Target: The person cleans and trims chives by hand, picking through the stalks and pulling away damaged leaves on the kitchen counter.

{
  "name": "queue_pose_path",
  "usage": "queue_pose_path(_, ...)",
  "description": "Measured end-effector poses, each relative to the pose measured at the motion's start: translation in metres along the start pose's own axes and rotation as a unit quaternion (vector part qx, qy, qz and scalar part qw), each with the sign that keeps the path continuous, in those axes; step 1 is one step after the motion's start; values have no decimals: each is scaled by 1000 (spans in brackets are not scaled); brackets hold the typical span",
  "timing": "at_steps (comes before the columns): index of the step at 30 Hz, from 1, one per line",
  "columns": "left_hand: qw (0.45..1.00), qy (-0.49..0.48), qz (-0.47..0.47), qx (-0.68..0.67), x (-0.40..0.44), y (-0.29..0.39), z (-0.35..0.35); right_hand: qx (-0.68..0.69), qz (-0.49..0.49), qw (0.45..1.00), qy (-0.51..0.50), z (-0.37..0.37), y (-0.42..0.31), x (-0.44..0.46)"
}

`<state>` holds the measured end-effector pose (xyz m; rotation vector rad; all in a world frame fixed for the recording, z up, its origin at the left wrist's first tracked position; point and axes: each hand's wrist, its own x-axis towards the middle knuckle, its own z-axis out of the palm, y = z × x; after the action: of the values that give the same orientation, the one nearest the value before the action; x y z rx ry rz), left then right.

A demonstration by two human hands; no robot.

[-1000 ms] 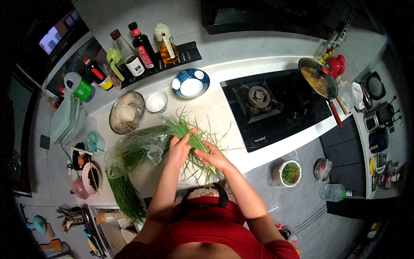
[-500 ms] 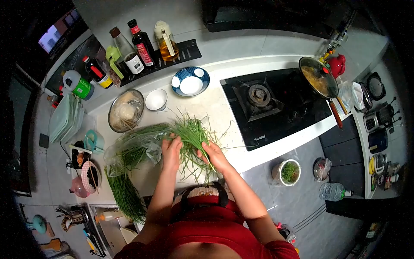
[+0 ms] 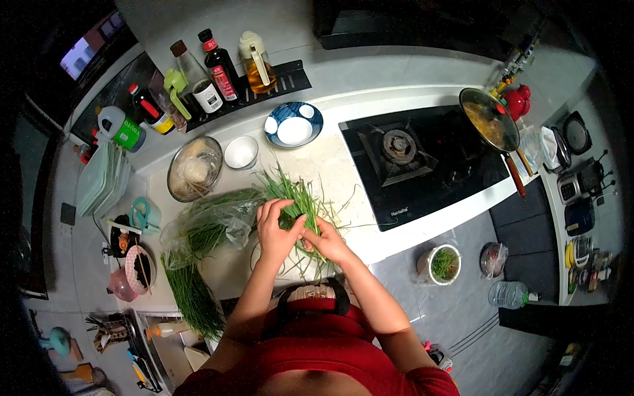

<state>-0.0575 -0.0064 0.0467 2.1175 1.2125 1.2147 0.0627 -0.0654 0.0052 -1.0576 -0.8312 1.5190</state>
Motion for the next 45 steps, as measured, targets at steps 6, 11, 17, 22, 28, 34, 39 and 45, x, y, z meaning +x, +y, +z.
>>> queue_pose_path(6, 1000, -8, 2, -23, -7, -13, 6, -74, -1, 997, 25, 1, 0, 0)
queue_pose_path(11, 999, 18, -5, -33, -9, -16, 6, -84, -19, 996, 28, -4, 10, 6)
queue_pose_path(17, 989, 140, -35, 27, 2, -52, -7, -92, -6, 995, 44, -2, 0, 1)
queue_pose_path(22, 993, 2, -120, 0, -4, -55, -5, -18, 11, 999, 40, -1, -2, 5)
queue_pose_path(28, 856, -61, -275, -434, -7, -23, 16, -56, -1, 998, 15, 0, 0, 7)
queue_pose_path(34, 814, -25, -315, -488, -10, -20, 16, 19, -11, 995, 99, 7, -3, 8)
queue_pose_path(39, 798, -20, -316, -513, -13, -21, 15, 66, -33, 991, 114, 6, 0, 8)
queue_pose_path(45, 821, -34, -320, -471, -20, -31, 16, 45, -37, 987, 146, 5, 3, 11)
